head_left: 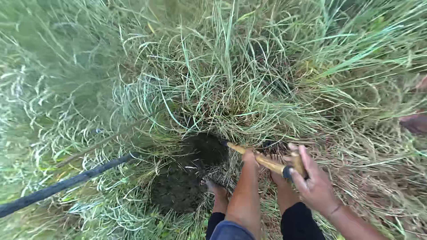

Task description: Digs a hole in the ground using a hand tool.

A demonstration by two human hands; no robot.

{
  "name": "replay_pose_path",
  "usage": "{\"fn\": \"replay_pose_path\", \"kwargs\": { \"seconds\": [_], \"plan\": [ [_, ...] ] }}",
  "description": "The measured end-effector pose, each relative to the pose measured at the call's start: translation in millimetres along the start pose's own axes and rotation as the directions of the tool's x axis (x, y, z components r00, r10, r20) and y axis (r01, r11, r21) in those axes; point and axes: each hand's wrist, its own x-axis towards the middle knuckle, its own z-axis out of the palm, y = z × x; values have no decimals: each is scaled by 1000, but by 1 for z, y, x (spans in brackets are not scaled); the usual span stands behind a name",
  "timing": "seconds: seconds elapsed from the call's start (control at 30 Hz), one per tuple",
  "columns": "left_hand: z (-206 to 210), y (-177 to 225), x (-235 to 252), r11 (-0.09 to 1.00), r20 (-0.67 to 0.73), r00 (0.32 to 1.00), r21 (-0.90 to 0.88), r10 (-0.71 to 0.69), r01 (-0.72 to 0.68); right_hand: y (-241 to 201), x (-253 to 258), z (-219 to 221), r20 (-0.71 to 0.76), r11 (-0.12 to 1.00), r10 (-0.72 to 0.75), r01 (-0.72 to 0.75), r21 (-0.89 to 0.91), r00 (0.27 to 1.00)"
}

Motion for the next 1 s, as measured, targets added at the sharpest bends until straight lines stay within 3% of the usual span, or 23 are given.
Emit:
{"fn": "replay_pose_path", "kwargs": {
  "seconds": [0.1,0.23,0.3,0.37,0.43,0.57,0.77,0.9,1.0],
  "plan": [
    [-12,1,1,1000,14,1000,-3,-18,18,-2,-14,11,-39,1000,9,-10,-10,999],
    [57,-30,24,999,-101,994,-4,47,-47,78,32,-38,-11,998,50,-50,-23,999],
    [83,-47,37,998,-157,985,11,68,-67,116,46,-54,-11,992,120,-120,44,993],
    [91,-54,42,996,-181,980,25,85,-82,127,46,-54,-35,966,207,-199,164,978],
    [62,-52,48,996,-145,986,56,83,-76,103,22,-32,-28,927,283,-265,265,959],
    [8,-53,53,995,-48,996,75,76,-73,80,-28,2,-100,955,231,-206,212,968],
    [99,-92,89,991,-186,973,43,133,-128,205,23,-41,-89,951,310,-308,41,946],
    [109,-125,118,984,-171,969,16,178,-178,269,9,-42,-148,907,419,-420,27,896],
    [95,-121,124,993,-111,987,-18,116,-119,267,4,-33,-178,873,484,-487,30,857]
  ]
}}
